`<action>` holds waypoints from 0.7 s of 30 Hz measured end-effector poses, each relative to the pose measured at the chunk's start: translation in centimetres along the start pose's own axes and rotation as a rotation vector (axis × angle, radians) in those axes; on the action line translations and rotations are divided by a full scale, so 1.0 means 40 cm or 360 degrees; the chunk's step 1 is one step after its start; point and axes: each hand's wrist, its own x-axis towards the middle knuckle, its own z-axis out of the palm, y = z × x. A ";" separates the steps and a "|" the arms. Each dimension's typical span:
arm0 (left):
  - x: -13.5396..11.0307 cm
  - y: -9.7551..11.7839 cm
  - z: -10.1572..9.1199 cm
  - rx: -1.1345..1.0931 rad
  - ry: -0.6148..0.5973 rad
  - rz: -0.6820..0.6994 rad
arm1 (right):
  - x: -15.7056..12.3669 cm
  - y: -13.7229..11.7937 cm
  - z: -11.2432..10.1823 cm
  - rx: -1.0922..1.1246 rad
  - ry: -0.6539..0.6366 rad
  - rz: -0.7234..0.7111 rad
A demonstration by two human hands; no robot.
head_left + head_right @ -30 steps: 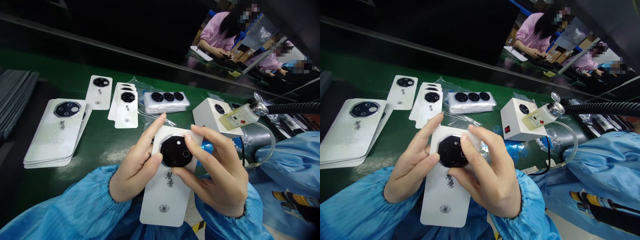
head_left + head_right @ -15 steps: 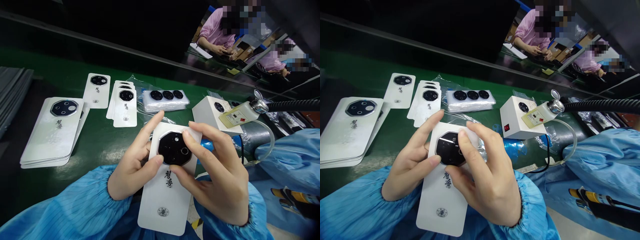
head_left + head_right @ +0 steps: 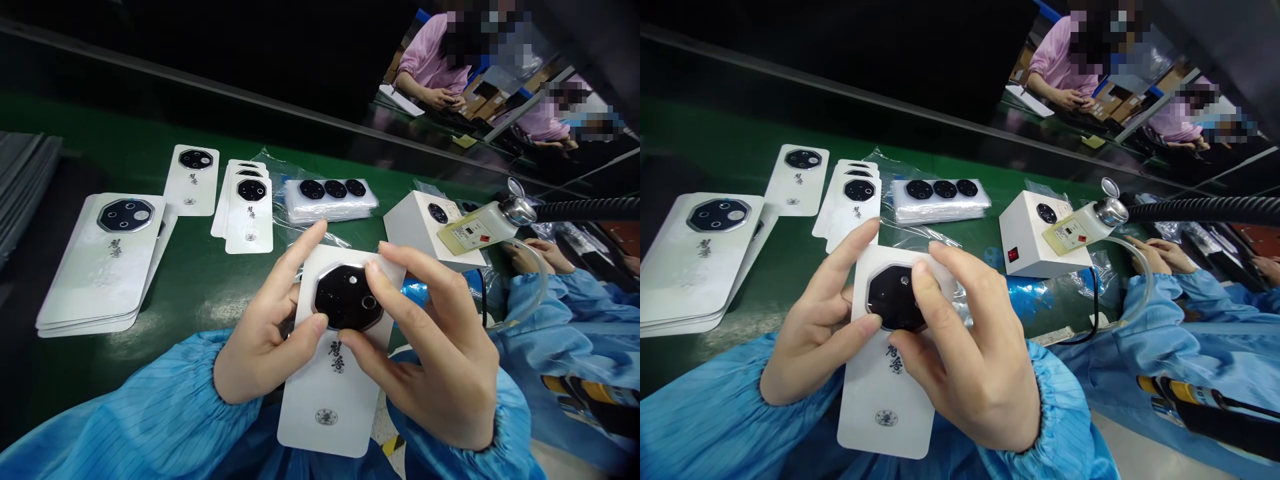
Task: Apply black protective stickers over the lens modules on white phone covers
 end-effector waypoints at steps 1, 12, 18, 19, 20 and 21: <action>0.000 0.001 0.001 -0.0011 0.0003 -0.0011 | 0.000 0.000 0.000 0.0002 0.0001 -0.0006; -0.002 -0.001 -0.001 -0.0003 -0.0035 -0.0020 | 0.002 0.010 0.008 0.0023 -0.0008 -0.0029; 0.002 -0.006 -0.003 0.0012 0.0018 -0.0022 | -0.006 0.022 0.018 0.0041 -0.0050 -0.0073; 0.003 -0.008 -0.004 0.0037 0.0042 -0.0027 | -0.006 0.027 0.022 0.0075 -0.0061 -0.0078; 0.003 -0.011 -0.005 0.0065 0.0068 -0.0028 | -0.005 0.033 0.027 0.0139 -0.0068 -0.0065; 0.004 -0.013 -0.006 0.0099 0.0097 -0.0026 | -0.004 0.040 0.032 0.0245 -0.0059 -0.0019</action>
